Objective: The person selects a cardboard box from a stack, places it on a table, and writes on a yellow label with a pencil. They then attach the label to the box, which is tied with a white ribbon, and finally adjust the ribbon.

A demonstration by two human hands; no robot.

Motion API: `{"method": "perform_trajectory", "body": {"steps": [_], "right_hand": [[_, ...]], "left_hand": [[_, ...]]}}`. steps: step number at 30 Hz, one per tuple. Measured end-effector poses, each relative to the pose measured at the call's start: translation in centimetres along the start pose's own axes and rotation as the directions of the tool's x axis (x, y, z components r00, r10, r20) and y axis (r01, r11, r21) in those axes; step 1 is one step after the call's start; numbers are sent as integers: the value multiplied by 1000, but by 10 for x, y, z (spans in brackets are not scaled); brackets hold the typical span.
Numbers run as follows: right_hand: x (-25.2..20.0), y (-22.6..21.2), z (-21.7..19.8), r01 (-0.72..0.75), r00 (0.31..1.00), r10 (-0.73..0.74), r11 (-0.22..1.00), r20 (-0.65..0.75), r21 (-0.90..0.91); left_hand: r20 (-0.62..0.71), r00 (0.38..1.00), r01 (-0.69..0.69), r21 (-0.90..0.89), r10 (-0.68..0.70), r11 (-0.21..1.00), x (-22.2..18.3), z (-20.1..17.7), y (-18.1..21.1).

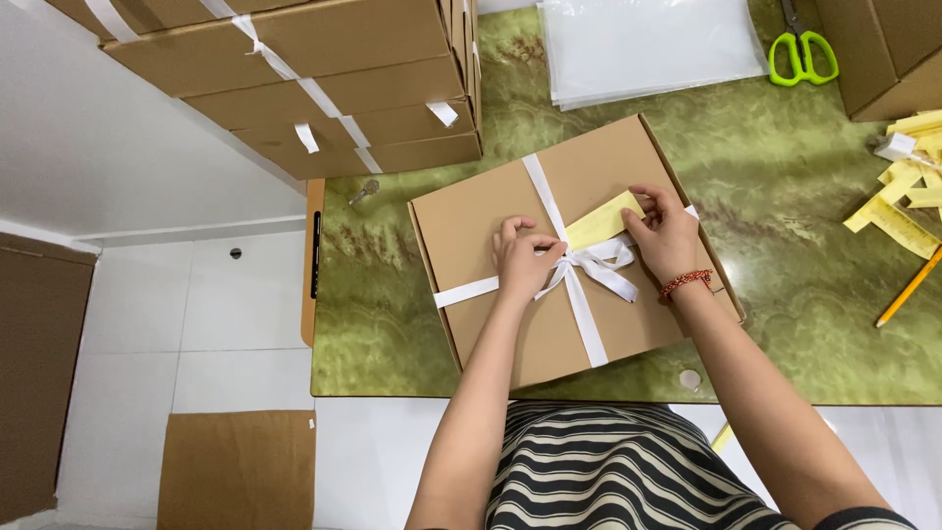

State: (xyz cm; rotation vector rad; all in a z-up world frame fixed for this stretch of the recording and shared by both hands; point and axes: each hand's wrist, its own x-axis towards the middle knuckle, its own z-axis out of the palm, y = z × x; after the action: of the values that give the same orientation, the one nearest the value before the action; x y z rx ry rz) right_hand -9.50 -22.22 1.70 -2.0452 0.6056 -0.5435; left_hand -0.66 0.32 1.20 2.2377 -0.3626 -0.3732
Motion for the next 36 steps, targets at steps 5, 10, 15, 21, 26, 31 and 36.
{"method": "perform_trajectory", "body": {"steps": [5, 10, 15, 21, 26, 31, 36], "right_hand": [[-6, -3, 3, -11, 1000, 11, 1000, 7, -21], [-5, 4, 7, 4, 1000, -3, 998, 15, -68], [-7, -1, 5, -8, 999, 10, 998, 33, -56], [-8, -10, 1, -53, 998, 54, 998, 39, -25], [-9, -19, -2, -92, 995, 94, 995, 46, -39], [0, -20, -7, -184, 977, 185, 983, 103, -20], [8, -9, -9, -199, 961, 189, 979, 204, 33]], "left_hand": [[9, 999, -36, -82, 37, 996, -1, -4, -6], [0, 998, -59, -94, 59, 994, 2, 0, -14], [-9, 997, -75, -79, 74, 994, 3, 2, -16], [-32, 997, -70, -49, 68, 996, 0, 5, -14], [-66, 994, -87, -20, 85, 996, 0, 11, -19], [-38, 993, -110, -78, 108, 991, 1, 6, -17], [-52, 991, -129, -82, 125, 988, 6, 11, -23]]}}
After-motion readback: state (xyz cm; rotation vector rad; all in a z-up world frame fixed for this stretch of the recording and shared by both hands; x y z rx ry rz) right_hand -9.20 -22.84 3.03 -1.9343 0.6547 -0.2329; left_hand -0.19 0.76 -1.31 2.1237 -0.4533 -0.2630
